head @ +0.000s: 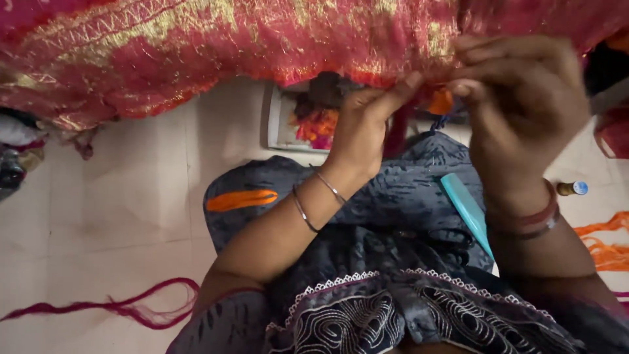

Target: The recorder is sewing small orange and pink pom-poms onto the edge of a decorative red and gold fabric.

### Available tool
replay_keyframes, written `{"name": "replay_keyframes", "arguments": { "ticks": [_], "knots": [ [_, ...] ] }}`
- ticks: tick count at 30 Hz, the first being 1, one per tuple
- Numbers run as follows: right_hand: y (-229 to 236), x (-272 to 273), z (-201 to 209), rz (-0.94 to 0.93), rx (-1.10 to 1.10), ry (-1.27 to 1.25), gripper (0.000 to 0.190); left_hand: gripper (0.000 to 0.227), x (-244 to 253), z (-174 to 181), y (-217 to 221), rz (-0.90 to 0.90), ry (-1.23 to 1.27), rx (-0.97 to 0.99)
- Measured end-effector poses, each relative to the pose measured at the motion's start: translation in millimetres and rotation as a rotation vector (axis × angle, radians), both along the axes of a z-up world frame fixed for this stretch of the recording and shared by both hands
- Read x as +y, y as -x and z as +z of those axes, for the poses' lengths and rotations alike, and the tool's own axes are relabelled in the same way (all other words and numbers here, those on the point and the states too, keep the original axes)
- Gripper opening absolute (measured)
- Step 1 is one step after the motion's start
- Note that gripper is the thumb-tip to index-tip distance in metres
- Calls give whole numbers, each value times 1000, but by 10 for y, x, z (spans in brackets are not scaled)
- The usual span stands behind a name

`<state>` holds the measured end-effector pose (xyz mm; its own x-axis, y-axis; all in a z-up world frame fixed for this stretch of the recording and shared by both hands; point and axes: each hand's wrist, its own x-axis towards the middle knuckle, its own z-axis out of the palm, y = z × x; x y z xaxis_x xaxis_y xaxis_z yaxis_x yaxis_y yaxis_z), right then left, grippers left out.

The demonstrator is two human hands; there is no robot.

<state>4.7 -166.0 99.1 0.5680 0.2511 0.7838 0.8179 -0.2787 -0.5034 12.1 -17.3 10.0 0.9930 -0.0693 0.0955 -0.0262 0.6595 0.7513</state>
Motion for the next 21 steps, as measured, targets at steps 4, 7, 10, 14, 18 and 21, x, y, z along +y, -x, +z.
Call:
{"name": "replay_keyframes", "arguments": {
  "ticks": [4,7,10,14,18,21],
  "knots": [
    [-9,156,-204,-12,6,-13,12,31,-50,-170,-34,90,44,24],
    [-16,172,-313,17,40,-104,20,33,-64,-89,4,169,-1,13],
    [-101,157,-181,240,486,-535,26,25,-46,78,63,165,7,-14],
    [-193,78,-418,295,433,-535,25,25,-55,73,33,174,-5,8],
    [-236,45,-442,174,234,-370,27,25,-64,58,28,247,-144,40],
    [-349,-42,-368,385,781,-660,26,24,-61,109,35,178,-1,7]
  ]
}}
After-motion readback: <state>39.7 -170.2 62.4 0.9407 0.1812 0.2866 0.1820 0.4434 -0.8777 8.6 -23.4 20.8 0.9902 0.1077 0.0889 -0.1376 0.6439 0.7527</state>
